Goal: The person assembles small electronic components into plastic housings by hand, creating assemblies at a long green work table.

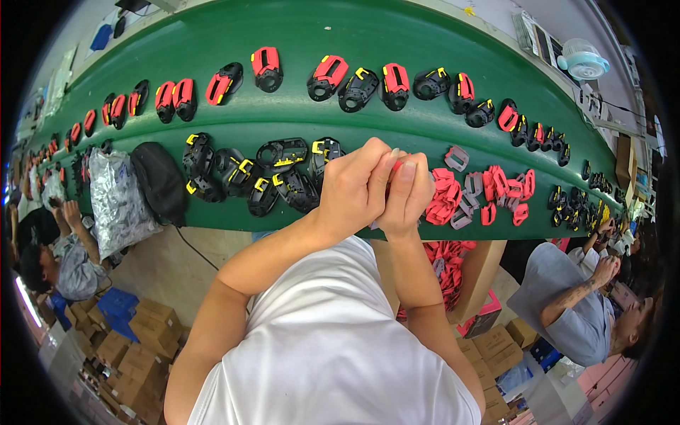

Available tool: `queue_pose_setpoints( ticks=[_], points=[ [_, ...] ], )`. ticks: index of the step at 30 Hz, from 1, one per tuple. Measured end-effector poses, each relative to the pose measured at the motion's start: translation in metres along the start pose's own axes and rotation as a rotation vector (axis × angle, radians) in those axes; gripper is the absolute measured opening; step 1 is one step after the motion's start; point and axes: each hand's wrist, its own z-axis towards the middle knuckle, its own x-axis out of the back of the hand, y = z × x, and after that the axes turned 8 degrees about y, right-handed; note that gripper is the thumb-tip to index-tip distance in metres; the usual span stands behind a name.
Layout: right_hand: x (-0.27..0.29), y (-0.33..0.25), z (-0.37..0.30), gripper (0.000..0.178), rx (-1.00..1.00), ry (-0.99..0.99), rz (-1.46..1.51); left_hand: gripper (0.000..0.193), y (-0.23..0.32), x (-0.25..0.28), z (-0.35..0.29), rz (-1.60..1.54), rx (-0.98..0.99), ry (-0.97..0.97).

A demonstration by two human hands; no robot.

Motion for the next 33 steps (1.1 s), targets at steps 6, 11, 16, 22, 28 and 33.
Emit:
queue_pose_setpoints(
  ticks=[6, 11, 16, 22, 28, 33],
  points=[
    [-0.001, 0.002, 0.001, 0.024, 0.127, 0.010, -0.111, 0.013, 0.000, 0.001, 0.001, 0.026, 0.029, -0.019],
    [-0.008, -0.003, -0.008, 0.028, 0.119, 0.034, -0.124, 0.017, -0.005, 0.007, 0.000, 0.002, 0.011, -0.031],
    [-0.012, -0.004, -0.012, 0.032, -0.027, 0.080, 0.206, 0.018, 0.005, 0.012, -0.002, -0.035, 0.071, -0.034],
    [-0.017, -0.006, -0.010, 0.033, 0.010, 0.068, 0.182, 0.017, 0.005, 0.016, -0.001, 0.005, -0.020, -0.018],
    [-0.034, 0.002, -0.005, 0.033, -0.261, 0.073, 0.211, 0.014, -0.018, 0.023, 0.004, -0.010, -0.048, -0.051],
    [-0.036, 0.024, -0.017, 0.031, -0.562, 0.128, 0.350, 0.024, -0.062, 0.018, 0.017, -0.031, 0.126, -0.138]
  ],
)
